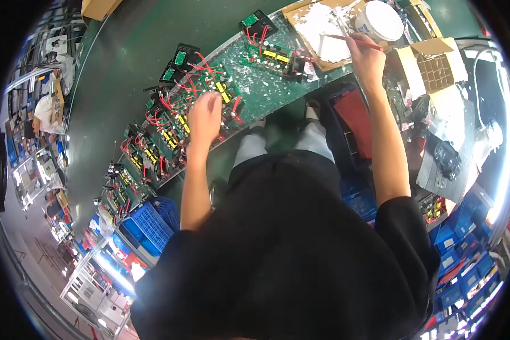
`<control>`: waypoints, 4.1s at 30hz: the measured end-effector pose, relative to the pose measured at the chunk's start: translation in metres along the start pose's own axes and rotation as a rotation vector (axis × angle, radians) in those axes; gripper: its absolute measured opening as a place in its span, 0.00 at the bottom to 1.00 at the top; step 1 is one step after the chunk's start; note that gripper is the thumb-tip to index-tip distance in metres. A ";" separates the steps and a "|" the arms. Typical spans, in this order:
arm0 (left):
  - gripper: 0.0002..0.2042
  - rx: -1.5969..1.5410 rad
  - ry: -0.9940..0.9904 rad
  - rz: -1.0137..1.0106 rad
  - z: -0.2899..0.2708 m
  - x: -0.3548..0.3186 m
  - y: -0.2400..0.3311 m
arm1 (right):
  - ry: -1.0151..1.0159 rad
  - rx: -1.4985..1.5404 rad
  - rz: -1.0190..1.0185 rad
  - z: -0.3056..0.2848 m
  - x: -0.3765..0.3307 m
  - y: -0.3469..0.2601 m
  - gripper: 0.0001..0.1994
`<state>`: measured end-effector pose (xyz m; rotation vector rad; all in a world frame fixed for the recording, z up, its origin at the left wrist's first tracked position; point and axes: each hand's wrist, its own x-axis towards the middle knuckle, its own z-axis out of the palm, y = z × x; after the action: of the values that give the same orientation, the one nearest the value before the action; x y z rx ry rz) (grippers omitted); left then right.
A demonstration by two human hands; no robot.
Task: Assembling and applying components or paste to circuit boards at a factory workstation.
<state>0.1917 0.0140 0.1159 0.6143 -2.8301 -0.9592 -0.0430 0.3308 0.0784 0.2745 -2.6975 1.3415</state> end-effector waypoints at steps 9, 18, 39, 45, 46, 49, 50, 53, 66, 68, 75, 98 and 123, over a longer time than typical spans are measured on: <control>0.34 0.511 -0.329 0.584 0.087 0.163 -0.055 | 0.174 -0.127 0.003 0.024 -0.042 -0.022 0.12; 0.43 0.315 -0.390 0.763 0.103 0.195 -0.045 | 0.187 0.016 0.095 0.033 -0.079 -0.006 0.13; 0.25 -0.208 -0.707 -0.185 0.128 0.257 -0.017 | 0.406 0.314 0.419 0.034 -0.109 0.048 0.14; 0.29 -0.045 -0.263 0.072 0.126 0.242 -0.021 | 0.369 0.324 0.402 0.037 -0.108 0.035 0.13; 0.29 -0.037 -0.264 0.067 0.121 0.243 -0.028 | 0.363 0.331 0.407 0.039 -0.106 0.032 0.13; 0.14 0.026 -0.268 -0.073 0.120 0.233 -0.036 | 0.389 0.137 0.264 0.037 -0.104 0.029 0.12; 0.13 0.036 -0.268 -0.173 0.118 0.223 -0.033 | 0.397 0.125 0.273 0.034 -0.104 0.030 0.12; 0.10 -0.079 -0.347 -0.292 0.104 0.204 -0.065 | 0.293 0.026 0.083 0.035 -0.094 0.028 0.12; 0.35 0.302 0.263 0.619 0.084 0.108 -0.033 | 1.135 0.798 0.575 0.054 -0.240 -0.053 0.10; 0.28 0.354 0.041 0.928 0.074 0.122 -0.018 | 1.065 0.783 0.712 0.083 -0.281 -0.073 0.09; 0.44 0.506 -0.250 1.017 0.098 0.126 -0.016 | 1.008 0.910 0.584 0.177 -0.280 -0.105 0.08; 0.38 0.717 0.024 0.972 0.120 0.125 -0.011 | 0.987 0.786 0.535 0.216 -0.258 -0.096 0.09; 0.33 0.700 0.074 0.956 0.123 0.121 -0.018 | 0.887 0.499 0.427 0.217 -0.265 -0.099 0.07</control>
<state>0.0608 0.0218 0.0017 -0.6473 -2.7680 0.2103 0.2315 0.1281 -0.0237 -0.7283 -1.7061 1.6829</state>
